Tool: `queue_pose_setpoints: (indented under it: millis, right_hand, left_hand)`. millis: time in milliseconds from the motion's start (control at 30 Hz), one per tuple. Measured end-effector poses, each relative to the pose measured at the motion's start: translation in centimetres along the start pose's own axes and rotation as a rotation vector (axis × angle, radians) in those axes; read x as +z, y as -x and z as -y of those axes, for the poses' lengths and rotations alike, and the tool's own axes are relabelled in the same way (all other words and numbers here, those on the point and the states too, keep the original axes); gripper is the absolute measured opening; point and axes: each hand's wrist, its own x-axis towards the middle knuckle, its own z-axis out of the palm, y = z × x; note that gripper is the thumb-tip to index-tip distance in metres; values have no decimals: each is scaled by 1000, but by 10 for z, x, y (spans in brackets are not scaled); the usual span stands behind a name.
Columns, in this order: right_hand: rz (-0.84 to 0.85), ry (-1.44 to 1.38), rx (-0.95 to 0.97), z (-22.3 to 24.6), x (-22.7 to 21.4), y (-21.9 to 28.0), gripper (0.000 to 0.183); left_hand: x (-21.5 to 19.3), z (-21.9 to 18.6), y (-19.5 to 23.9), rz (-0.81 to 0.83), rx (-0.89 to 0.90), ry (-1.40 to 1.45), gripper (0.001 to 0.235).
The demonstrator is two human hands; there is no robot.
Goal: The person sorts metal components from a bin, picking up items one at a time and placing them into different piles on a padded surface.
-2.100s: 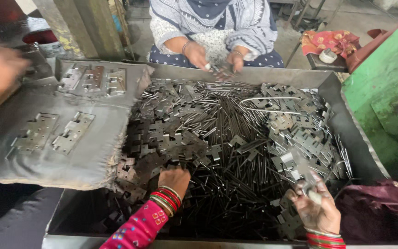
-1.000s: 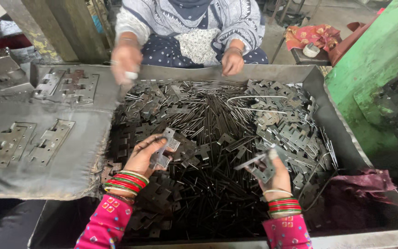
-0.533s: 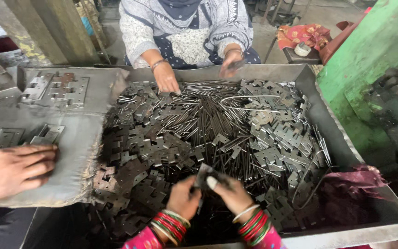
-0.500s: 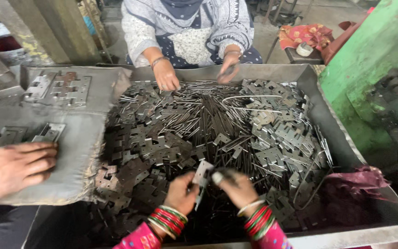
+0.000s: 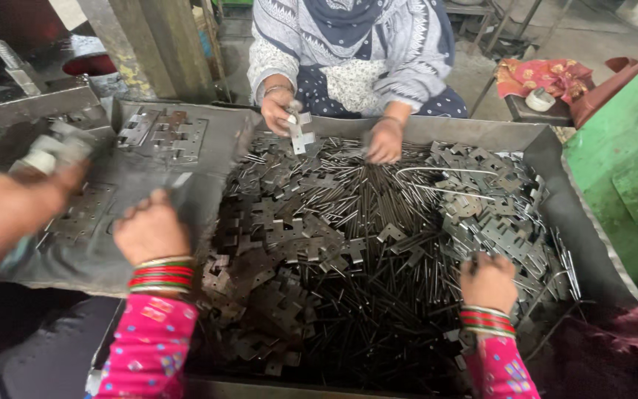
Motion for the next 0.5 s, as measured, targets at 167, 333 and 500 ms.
queue_pose_setpoints:
  millis: [167,333,500]
  right_hand:
    - [-188,-451,22,-17,-18,20,25]
    - [171,-1664,773,-30,-37,39,25]
    - [279,-2199,506,-27,-82,68,33]
  left_hand:
    - [8,24,-9,105,-125,-51,14]
    - [-62,-75,29,155,281,214,33]
    - [-21,-135,82,883,459,304,13]
